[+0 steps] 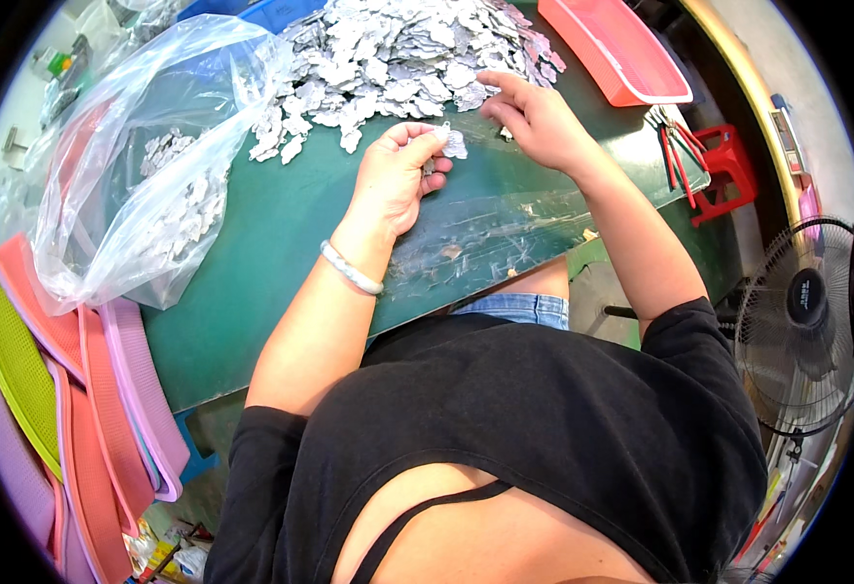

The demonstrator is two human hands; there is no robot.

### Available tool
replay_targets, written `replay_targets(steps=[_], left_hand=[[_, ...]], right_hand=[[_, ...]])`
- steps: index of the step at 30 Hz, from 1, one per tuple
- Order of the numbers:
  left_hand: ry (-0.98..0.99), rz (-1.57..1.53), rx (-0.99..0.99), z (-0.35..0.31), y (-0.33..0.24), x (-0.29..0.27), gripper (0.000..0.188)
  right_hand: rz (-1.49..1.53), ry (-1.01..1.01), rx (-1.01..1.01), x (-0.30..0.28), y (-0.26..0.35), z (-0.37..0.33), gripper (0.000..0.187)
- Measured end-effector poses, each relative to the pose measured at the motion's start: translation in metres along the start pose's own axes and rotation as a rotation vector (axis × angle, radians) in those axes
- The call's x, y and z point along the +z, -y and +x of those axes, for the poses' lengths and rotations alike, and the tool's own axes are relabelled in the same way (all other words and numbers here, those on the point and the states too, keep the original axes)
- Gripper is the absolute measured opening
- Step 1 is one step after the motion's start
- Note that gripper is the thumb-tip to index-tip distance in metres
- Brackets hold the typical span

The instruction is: The person sorts small, crumpled silver foil pieces on a green table. They pick up individual pieces from a large pile, inspect them, and place them into a clear plastic bag. The person continues this repetitive sorting process throughout the clip.

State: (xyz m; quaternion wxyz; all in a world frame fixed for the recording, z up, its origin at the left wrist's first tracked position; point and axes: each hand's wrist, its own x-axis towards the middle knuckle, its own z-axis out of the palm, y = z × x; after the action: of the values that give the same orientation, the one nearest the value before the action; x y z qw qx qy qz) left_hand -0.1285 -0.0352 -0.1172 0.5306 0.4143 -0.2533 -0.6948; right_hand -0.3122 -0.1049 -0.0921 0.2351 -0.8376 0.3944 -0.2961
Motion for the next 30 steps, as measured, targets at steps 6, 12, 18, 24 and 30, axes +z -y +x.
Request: replay_targets(steps=[6, 12, 18, 24, 30], left_hand=[[-0.01, -0.063, -0.013, -0.002, -0.001, 0.002, 0.012], [0.006, -0.04, -0.013, 0.0, 0.001, 0.0, 0.016], [0.042, -0.045, -0.027, -0.001, 0.003, 0.001, 0.02], [0.122, -0.079, -0.055, -0.004, 0.0, 0.005, 0.021], [0.117, -0.028, -0.046, -0.003, 0.002, 0.001, 0.012]], right_hand=[[-0.325, 0.139, -0.158, -0.012, -0.017, -0.015, 0.046], [-0.287, 0.185, -0.185, -0.016, -0.019, -0.016, 0.044], [0.258, 0.086, 0.179, -0.014, -0.015, -0.015, 0.041], [0.707, 0.162, 0.374, -0.01, 0.018, -0.007, 0.041], [0.644, 0.183, 0.293, -0.009, 0.023, -0.003, 0.036]])
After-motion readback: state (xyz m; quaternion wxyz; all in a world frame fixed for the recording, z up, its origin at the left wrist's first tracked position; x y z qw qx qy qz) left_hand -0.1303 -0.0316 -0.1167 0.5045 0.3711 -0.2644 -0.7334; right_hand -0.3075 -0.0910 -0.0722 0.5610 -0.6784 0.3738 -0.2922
